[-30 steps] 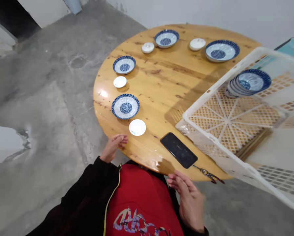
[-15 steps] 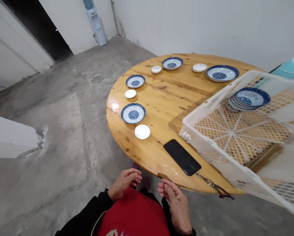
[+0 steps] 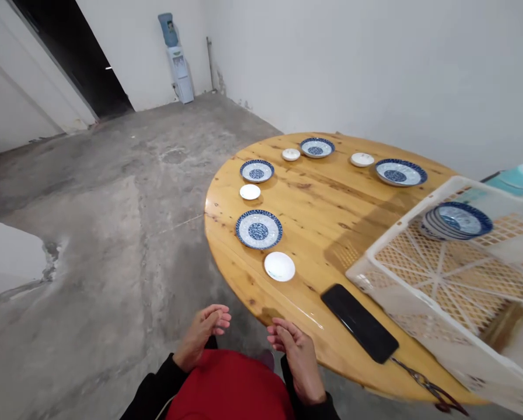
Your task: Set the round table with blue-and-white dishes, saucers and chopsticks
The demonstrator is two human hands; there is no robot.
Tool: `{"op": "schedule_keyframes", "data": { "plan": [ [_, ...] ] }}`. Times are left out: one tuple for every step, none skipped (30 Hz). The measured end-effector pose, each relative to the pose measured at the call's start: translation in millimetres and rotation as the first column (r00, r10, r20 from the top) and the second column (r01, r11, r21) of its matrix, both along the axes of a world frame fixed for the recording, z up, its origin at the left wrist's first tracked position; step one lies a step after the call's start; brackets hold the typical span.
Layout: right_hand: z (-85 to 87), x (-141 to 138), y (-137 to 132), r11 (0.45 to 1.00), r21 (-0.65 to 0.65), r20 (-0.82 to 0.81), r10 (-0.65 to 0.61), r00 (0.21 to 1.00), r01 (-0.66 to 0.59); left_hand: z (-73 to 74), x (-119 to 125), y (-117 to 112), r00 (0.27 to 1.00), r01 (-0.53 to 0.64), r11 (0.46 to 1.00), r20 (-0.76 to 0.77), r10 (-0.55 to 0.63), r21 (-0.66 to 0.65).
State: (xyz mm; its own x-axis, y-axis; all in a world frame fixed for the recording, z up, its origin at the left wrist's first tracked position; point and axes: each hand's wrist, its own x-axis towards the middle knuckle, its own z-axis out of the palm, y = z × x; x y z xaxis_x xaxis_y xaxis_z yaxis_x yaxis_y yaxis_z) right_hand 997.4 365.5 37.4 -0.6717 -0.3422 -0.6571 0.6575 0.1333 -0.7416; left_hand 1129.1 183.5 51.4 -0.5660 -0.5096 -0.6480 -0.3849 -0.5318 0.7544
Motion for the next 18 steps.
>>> {"op": "schedule_keyframes", "data": {
  "plan": [
    [1.6,3.8,-22.5,1.000,-0.010,-0.006,0.014,1.000,-0.014,-0.9,9.6,-19.5,0.999,-0.033,0.999,-0.005,0.033,-0.005],
    [2.8,9.0,-45.8,0.999,-0.024,-0.010,0.034,0.999,-0.034,-1.4,19.9,-39.4,0.998,-0.068,0.998,-0.007,0.068,-0.010],
    [3.4,15.6,-69.3,0.997,-0.040,-0.010,0.062,0.998,-0.062,-1.7,30.6,-59.2,0.995,-0.101,0.995,-0.004,0.101,-0.014],
    [3.6,23.4,-92.6,0.993,-0.059,-0.007,0.098,0.995,-0.098,-1.8,41.4,-78.6,0.991,-0.132,0.991,0.003,0.132,-0.021],
    [3.3,31.9,-115.1,0.987,-0.078,-0.002,0.140,0.990,-0.140,-1.8,52.0,-97.2,0.987,-0.161,0.986,0.015,0.162,-0.030],
    [2.7,40.9,-136.5,0.978,-0.095,0.001,0.186,0.982,-0.185,-1.9,62.1,-114.9,0.982,-0.186,0.982,0.028,0.187,-0.043],
    [1.8,49.9,-156.3,0.967,-0.110,0.001,0.232,0.973,-0.230,-2.0,71.2,-131.5,0.977,-0.206,0.977,0.039,0.208,-0.058],
    [1.0,58.4,-174.4,0.955,-0.122,-0.001,0.273,0.962,-0.271,-2.2,79.0,-146.7,0.974,-0.219,0.973,0.046,0.223,-0.071],
    [0.2,65.8,-190.5,0.942,-0.129,-0.002,0.312,0.950,-0.310,-2.5,85.2,-160.6,0.971,-0.227,0.971,0.055,0.231,-0.082],
    [-0.3,71.7,-204.5,0.930,-0.132,-0.004,0.346,0.938,-0.343,-2.8,89.4,-173.1,0.970,-0.229,0.969,0.064,0.236,-0.092],
    [-0.7,75.7,-216.6,0.920,-0.132,-0.007,0.372,0.928,-0.369,-3.3,91.4,-184.2,0.969,-0.227,0.969,0.073,0.234,-0.098],
    [-0.9,77.7,-226.9,0.912,-0.130,-0.015,0.389,0.921,-0.388,-3.7,91.3,-193.9,0.971,-0.218,0.971,0.081,0.226,-0.103],
    [-1.2,77.6,-235.6,0.909,-0.125,-0.024,0.399,0.917,-0.399,-4.2,89.1,-202.2,0.973,-0.202,0.973,0.088,0.212,-0.107],
    [-1.7,75.6,-243.0,0.909,-0.117,-0.032,0.398,0.917,-0.399,-4.6,84.9,-209.3,0.977,-0.180,0.977,0.093,0.191,-0.113],
    [-2.5,72.0,-249.5,0.914,-0.108,-0.038,0.389,0.920,-0.391,-4.9,79.1,-215.3,0.982,-0.149,0.982,0.097,0.161,-0.118],
    [-3.8,67.1,-255.4,0.921,-0.099,-0.043,0.373,0.927,-0.376,-5.1,71.9,-220.5,0.988,-0.109,0.986,0.099,0.122,-0.123],
    [-5.7,61.4,-261.4,0.929,-0.090,-0.046,0.356,0.933,-0.359,-5.2,63.8,-225.4,0.992,-0.065,0.990,0.099,0.078,-0.127],
    [-8.1,55.2,-267.6,0.936,-0.080,-0.048,0.340,0.939,-0.343,-5.3,55.0,-230.3,0.995,-0.019,0.991,0.093,0.032,-0.134]
  ]
}}
